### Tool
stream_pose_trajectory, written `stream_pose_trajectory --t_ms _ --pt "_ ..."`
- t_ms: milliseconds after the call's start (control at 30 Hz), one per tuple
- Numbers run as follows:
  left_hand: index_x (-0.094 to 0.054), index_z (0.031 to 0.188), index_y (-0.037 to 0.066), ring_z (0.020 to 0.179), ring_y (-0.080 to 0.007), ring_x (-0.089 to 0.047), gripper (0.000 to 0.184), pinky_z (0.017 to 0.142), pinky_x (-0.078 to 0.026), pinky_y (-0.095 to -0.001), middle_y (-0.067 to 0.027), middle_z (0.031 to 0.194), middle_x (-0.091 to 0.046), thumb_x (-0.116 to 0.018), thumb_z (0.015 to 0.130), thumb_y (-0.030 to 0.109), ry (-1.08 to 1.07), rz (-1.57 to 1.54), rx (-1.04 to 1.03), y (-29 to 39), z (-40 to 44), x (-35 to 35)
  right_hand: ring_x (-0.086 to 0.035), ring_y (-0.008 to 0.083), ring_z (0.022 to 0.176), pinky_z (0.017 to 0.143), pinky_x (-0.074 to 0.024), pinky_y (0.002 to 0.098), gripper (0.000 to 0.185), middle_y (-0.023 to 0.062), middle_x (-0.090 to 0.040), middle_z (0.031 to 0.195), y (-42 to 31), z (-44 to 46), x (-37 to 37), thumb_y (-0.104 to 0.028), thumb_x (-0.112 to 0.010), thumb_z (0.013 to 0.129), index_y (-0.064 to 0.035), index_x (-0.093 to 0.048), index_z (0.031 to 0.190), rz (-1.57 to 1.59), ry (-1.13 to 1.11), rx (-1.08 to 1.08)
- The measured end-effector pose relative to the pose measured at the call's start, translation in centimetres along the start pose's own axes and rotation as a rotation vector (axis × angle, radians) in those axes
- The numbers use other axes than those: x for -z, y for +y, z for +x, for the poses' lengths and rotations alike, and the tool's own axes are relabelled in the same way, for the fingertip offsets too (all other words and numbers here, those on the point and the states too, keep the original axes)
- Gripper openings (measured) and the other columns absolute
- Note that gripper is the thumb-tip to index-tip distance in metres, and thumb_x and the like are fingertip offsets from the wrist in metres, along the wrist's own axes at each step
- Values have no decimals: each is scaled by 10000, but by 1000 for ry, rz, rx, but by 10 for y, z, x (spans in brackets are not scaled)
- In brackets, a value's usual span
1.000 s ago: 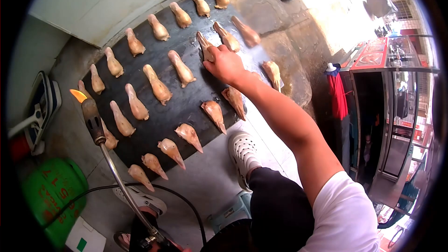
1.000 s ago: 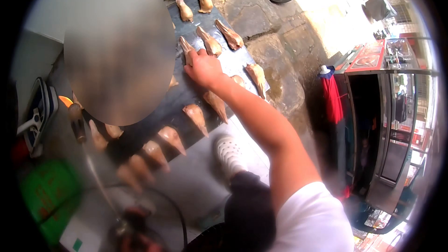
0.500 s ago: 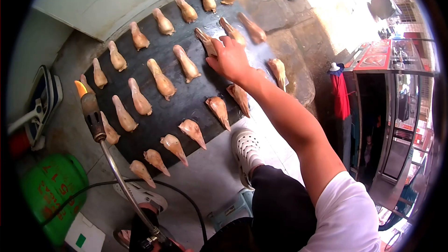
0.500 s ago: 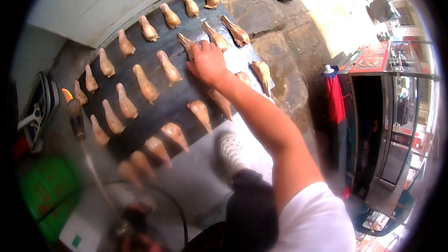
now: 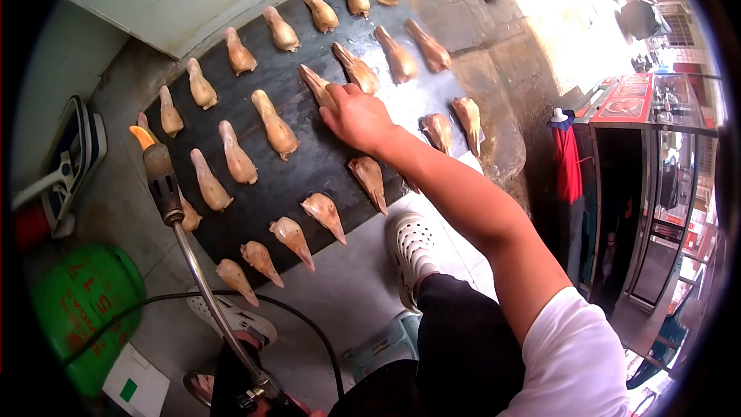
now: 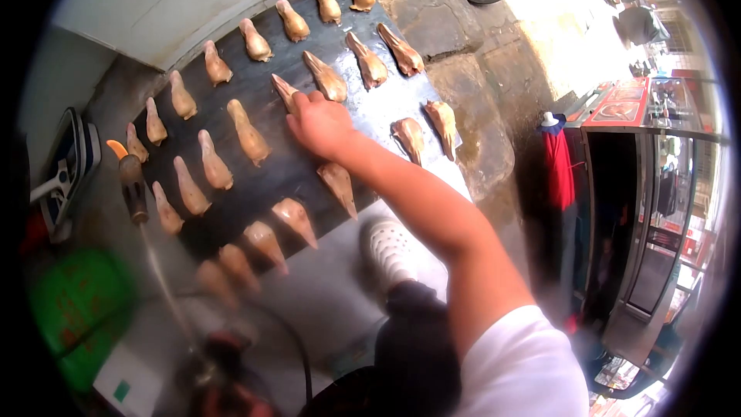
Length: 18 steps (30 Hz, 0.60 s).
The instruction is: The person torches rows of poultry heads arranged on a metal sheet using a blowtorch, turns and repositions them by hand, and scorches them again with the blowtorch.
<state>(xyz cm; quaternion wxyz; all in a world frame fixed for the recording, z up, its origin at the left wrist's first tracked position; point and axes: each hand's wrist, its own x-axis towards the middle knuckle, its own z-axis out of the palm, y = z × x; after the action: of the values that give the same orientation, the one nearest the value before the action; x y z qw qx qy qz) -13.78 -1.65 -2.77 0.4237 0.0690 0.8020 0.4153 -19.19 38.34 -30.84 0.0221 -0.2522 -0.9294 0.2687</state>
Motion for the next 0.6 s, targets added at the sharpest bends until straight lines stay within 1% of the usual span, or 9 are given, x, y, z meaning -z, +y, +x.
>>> stream_pose_trajectory --t_ms 67,100,167,267,367,467,500,567,600 --pt "-590 995 -16 672 -115 -540 268 622 -469 -306 -16 763 -596 -740 864 164 -24 -52 25 5 3 0 -650 405 896 766 -550 481 318 215 -630 1010 8 -2 -7 -277 -647 898 -55 -582 1116 -12 5 52" --pt "-589 991 -14 671 -113 -539 267 622 -469 -306 -13 761 -595 -740 864 166 -35 -77 37 7 4 0 -651 405 891 765 -551 478 321 211 -629 1014 10 -1 -8 -277 -650 896 -55 -584 1119 -5 12 44" --pt "-589 987 -11 666 -115 -537 266 621 -469 -305 -11 755 -592 -740 864 171 -26 -48 29 8 4 1 -653 406 879 764 -553 473 326 201 -626 1022 11 2 -14 -276 -656 892 -56 -589 1124 14 23 32" --pt "-590 977 -7 657 -119 -534 271 617 -467 -306 -11 745 -588 -737 866 192 -12 -36 6 7 4 0 -653 407 858 749 -554 479 325 195 -621 1027 10 3 -15 -265 -667 885 -47 -598 1117 42 24 71" --pt "-593 964 -4 650 -122 -529 277 612 -464 -309 -13 738 -586 -731 869 216 -7 1 -23 16 9 -1 -651 400 831 726 -552 487 326 186 -612 1004 -8 0 -1 -258 -683 877 -41 -601 1105 -46 74 21" --pt "-596 952 -1 643 -124 -524 283 606 -462 -313 -14 732 -585 -727 869 235 1 44 -42 21 11 -1 -651 394 805 709 -554 490 346 180 -596 996 -27 -1 0 -277 -694 867 -45 -595 1103 31 177 230" --pt "-598 948 0 641 -124 -523 285 605 -461 -315 -13 730 -585 -727 869 241 2 56 -48 22 11 -1 -656 388 786 706 -558 481 355 181 -585 985 -36 0 -11 -293 -693 863 -43 -588 1091 20 87 277" --pt "-599 943 2 638 -126 -522 279 606 -462 -314 -13 729 -587 -731 864 234 -6 -22 -7 27 13 -3 -663 391 797 712 -560 480 351 194 -589 981 -66 0 -27 -286 -687 860 -32 -583 1080 -18 -101 237" --pt "-599 940 3 636 -127 -522 276 606 -463 -313 -13 729 -588 -734 862 230 -7 -59 15 29 12 -2 -664 392 804 714 -559 482 352 197 -590 977 -73 5 -37 -278 -684 857 -27 -582 1083 -24 -97 222"
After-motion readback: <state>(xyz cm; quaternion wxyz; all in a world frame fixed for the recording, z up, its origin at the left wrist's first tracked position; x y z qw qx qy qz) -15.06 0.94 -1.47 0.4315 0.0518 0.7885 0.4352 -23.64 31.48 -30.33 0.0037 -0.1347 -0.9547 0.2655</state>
